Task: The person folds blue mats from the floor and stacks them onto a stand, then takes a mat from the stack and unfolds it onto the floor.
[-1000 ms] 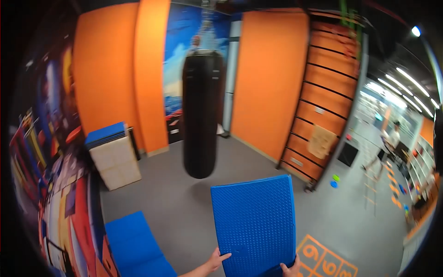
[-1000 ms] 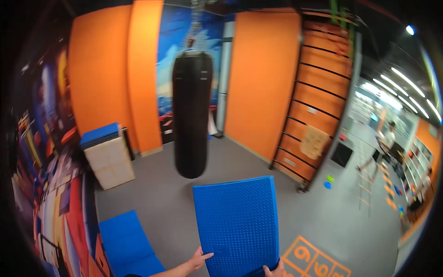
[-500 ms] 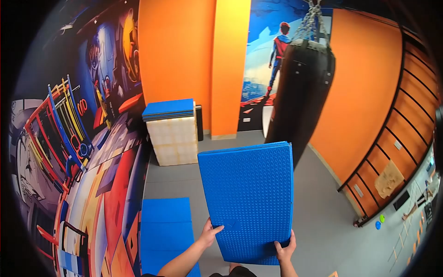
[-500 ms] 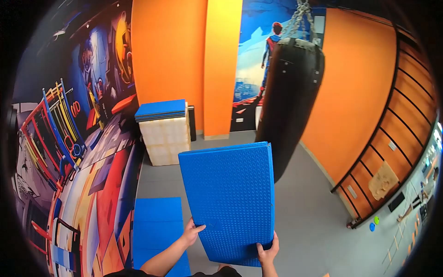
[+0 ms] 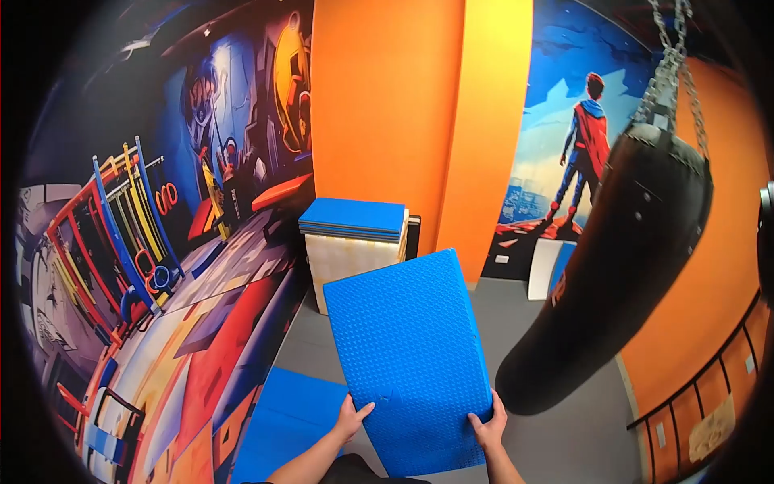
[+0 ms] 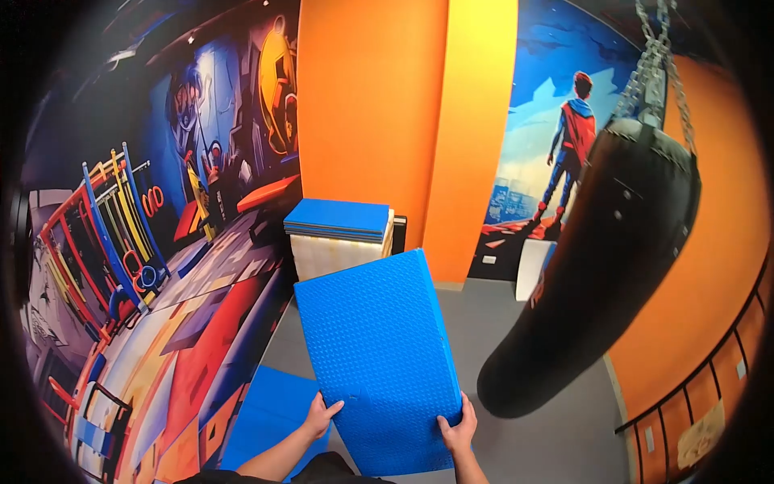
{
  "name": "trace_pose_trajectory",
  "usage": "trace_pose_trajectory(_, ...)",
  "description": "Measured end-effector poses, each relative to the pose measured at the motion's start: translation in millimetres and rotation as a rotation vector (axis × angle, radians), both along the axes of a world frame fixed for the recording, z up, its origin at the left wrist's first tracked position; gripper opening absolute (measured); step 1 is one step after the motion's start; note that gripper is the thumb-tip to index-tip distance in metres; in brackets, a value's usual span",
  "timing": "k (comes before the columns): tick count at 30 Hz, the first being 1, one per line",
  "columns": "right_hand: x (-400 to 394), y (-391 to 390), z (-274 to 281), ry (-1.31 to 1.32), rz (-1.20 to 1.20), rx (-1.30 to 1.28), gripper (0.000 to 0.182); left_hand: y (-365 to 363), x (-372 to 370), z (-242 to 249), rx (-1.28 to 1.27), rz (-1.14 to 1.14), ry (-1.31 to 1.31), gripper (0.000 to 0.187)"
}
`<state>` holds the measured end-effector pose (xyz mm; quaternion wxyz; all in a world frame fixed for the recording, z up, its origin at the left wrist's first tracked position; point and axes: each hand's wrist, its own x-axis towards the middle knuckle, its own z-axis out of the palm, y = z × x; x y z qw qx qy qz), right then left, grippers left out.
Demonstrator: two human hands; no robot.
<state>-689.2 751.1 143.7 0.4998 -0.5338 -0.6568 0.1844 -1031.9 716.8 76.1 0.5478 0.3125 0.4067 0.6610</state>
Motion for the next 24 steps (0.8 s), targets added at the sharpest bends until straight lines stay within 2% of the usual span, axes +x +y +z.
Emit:
trace_pose_trajectory(2, -9.2, 53.3, -2.7, 0.065, -0.027, 0.094, 0.057, 36.5, -12.3, -9.8, 0.012, 0.053, 0.388, 0.048)
trace_pose_trajectory(3, -15.8, 75.4, 1.0, 0.161, -0.003, 0.090, 0.046, 58.4, -18.8, -14.7, 0.019, 0.060, 0.379, 0.048)
trace_pose_trajectory(5, -28.2, 116.8, 6.1, 0.136, -0.024, 0.079, 0.044, 100.1, -35.7, -22.9, -0.045, 0.023, 0.566, 0.041)
trace_pose_trajectory(9, -53.2, 197.0, 14.7, 0.024, -0.093, 0.179, 0.044, 201.2, -63.8, -17.2, -0.057, -0.056, 0.502, 0.038)
trace_pose_trajectory(12, -73.8, 259.0, 30.4, 0.038, -0.125, 0.190, 0.043, 266.2, -84.1, -17.4, 0.001, -0.109, 0.392, 0.043)
trace_pose_trajectory(14, -84.9, 303.6, 34.2, 0.073, -0.128, 0.232, 0.043, 315.6, -102.3, -19.6, -0.024, -0.108, 0.452, 0.044)
trace_pose_trajectory(16, -101.4, 342.3, 45.9, 0.074, -0.153, 0.240, 0.043, 356.3, -112.4, -1.2, -0.100, -0.120, 0.704, 0.044)
trace_pose_trajectory(22, -126.4, 466.4, 61.3, 0.024, -0.123, 0.268, 0.043, 460.3, -125.2, 29.2, -0.144, -0.066, 0.684, 0.042)
trace_pose_trajectory(24, -129.7, 518.6, 52.4, 0.046, -0.094, 0.249, 0.041, 506.5, -129.1, 3.3, -0.138, -0.074, 0.580, 0.036)
